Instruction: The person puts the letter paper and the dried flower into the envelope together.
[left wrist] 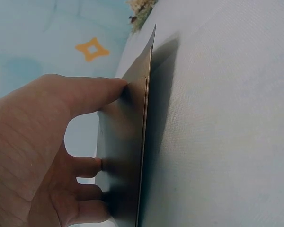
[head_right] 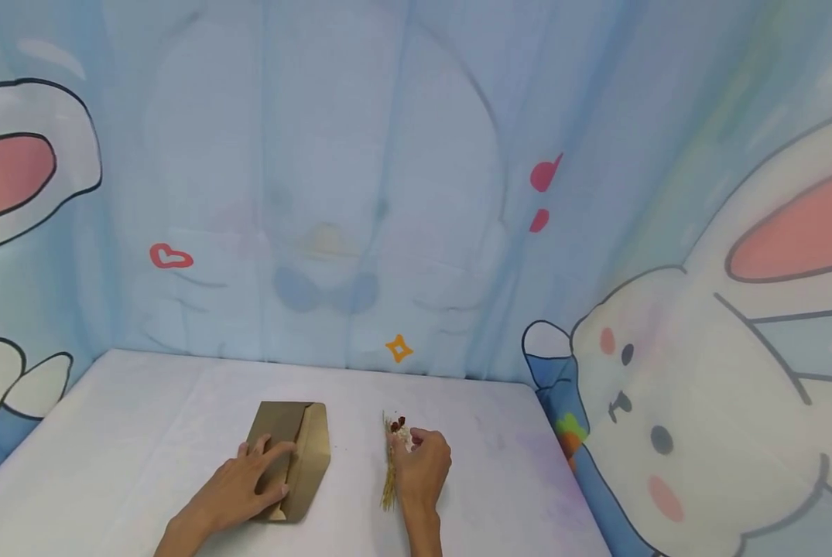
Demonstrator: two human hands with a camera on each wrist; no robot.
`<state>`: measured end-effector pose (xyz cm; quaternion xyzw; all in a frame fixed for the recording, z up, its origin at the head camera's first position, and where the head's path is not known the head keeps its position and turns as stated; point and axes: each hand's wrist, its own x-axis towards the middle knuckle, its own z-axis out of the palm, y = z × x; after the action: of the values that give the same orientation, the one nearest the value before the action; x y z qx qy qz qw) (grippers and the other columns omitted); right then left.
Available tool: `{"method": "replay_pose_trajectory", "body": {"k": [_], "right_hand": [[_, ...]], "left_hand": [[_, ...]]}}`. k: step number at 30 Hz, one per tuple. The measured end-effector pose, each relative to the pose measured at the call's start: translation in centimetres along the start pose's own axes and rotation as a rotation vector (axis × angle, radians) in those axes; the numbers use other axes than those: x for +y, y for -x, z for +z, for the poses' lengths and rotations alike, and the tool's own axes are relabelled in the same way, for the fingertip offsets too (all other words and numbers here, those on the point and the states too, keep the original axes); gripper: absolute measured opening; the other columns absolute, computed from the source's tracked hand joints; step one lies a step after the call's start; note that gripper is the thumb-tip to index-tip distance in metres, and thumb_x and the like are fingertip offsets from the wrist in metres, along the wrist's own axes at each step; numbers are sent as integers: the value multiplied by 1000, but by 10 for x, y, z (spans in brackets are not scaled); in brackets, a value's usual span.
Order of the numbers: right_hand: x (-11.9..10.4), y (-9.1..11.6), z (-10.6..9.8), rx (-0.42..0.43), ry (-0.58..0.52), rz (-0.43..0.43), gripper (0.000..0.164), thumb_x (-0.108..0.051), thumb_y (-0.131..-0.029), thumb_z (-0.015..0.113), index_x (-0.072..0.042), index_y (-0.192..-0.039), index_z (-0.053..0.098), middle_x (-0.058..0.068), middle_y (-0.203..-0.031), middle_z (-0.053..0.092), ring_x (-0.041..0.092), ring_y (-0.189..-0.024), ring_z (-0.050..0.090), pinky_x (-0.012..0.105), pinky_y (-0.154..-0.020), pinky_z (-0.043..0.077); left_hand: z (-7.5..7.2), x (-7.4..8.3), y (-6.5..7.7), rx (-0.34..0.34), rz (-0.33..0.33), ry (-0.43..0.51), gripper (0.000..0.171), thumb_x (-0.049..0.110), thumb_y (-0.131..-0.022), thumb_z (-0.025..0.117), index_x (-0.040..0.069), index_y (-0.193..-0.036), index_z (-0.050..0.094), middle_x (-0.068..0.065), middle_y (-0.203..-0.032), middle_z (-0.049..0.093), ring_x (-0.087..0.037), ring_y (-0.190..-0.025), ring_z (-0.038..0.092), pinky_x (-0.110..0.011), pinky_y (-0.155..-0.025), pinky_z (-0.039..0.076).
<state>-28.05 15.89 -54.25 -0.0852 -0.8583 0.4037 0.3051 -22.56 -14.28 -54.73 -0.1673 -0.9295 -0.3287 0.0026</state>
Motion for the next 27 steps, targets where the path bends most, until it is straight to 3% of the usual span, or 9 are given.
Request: {"method": "replay_pose_trajectory", "body": {"k": [6, 12, 19, 27], "right_hand": [[13, 6, 12, -104, 52, 121, 19, -7, -80, 96, 5, -84, 82, 16, -73, 77, 27, -65, 72, 45, -64, 61], [17, 7, 21, -89, 35, 153, 13, 2, -79, 93, 6, -81, 81, 18, -71, 77, 28, -60, 72, 47, -65, 63], [13, 2, 22, -85, 70, 203, 11, 4, -79, 91, 6, -80, 81, 17, -67, 75, 25, -56, 67, 43, -59, 59], [12, 0, 21, -80, 17, 219, 12, 3, -79, 92, 6, -78, 81, 17, -66, 75, 24, -55, 66, 42, -59, 58]], "left_hand": [[3, -4, -1, 5, 22, -3, 63, 43, -103, 75, 21, -158, 54, -46, -160, 43, -87, -133, 37, -86, -103, 46], [3, -5, -2, 14, 13, -6, 62, 39, -102, 77, 23, -158, 53, -47, -160, 43, -87, -134, 37, -85, -110, 42], [3, -3, -3, 17, 7, -18, 63, 42, -103, 76, 24, -158, 53, -45, -161, 43, -85, -136, 38, -84, -110, 43], [3, -5, -2, 12, 7, -7, 63, 40, -102, 77, 23, -158, 53, -43, -161, 44, -85, -136, 38, -83, -109, 44]]}}
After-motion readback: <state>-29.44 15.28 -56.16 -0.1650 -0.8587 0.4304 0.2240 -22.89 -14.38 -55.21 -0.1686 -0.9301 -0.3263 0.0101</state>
